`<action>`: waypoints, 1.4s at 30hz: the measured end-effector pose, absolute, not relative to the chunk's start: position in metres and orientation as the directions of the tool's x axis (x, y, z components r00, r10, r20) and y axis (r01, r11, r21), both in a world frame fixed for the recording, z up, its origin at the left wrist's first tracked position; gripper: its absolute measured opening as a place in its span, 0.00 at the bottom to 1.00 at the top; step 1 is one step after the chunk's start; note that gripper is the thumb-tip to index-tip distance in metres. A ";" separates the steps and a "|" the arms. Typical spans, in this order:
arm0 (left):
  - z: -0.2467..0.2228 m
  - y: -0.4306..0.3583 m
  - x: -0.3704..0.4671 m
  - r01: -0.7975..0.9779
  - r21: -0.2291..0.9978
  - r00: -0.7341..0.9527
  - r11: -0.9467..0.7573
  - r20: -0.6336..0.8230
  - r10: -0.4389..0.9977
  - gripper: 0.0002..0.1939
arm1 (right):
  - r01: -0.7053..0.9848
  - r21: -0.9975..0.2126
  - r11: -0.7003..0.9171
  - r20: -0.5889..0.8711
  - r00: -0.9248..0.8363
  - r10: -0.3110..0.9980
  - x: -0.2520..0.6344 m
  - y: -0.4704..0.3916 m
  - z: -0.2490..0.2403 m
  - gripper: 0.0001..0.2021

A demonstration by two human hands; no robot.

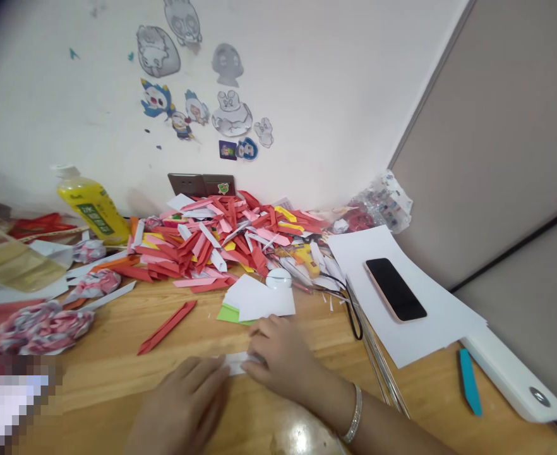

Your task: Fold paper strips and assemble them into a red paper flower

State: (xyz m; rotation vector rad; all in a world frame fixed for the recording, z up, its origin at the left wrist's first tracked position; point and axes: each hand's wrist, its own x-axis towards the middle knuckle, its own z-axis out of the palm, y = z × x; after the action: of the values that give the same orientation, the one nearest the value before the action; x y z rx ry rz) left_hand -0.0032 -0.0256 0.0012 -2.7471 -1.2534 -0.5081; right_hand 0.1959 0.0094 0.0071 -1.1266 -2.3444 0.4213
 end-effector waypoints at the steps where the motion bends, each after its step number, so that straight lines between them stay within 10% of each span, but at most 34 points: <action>1: 0.003 -0.022 -0.002 0.746 0.118 0.587 -0.655 0.349 0.731 0.12 | 0.663 -0.487 0.568 0.280 -0.497 0.821 0.193 0.009 0.006 0.04; 14: 0.003 -0.011 0.000 0.689 0.547 0.418 -0.475 0.236 0.877 0.08 | 0.605 -0.635 0.481 0.206 -0.467 0.860 0.183 0.003 0.010 0.06; 22: 0.018 -0.010 0.001 0.288 0.956 0.302 -0.061 -0.030 0.953 0.06 | 0.398 -0.822 0.406 0.180 -0.496 0.850 0.186 0.003 0.014 0.09; 32: 0.015 -0.005 -0.003 -0.017 0.972 0.262 0.235 -0.223 0.939 0.08 | 0.146 -0.945 0.293 0.189 -0.489 0.852 0.191 0.006 0.010 0.10; 42: 0.022 -0.009 0.005 0.019 0.981 0.196 0.193 -0.193 0.961 0.16 | 0.277 -0.900 0.336 0.176 -0.475 0.862 0.188 0.007 0.015 0.10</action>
State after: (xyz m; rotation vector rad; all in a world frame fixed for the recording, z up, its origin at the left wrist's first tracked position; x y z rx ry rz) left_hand 0.0053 -0.0086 0.0215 -2.7171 -2.7107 -2.1765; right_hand 0.1884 0.0068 0.0149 -0.9972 -1.9345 1.1193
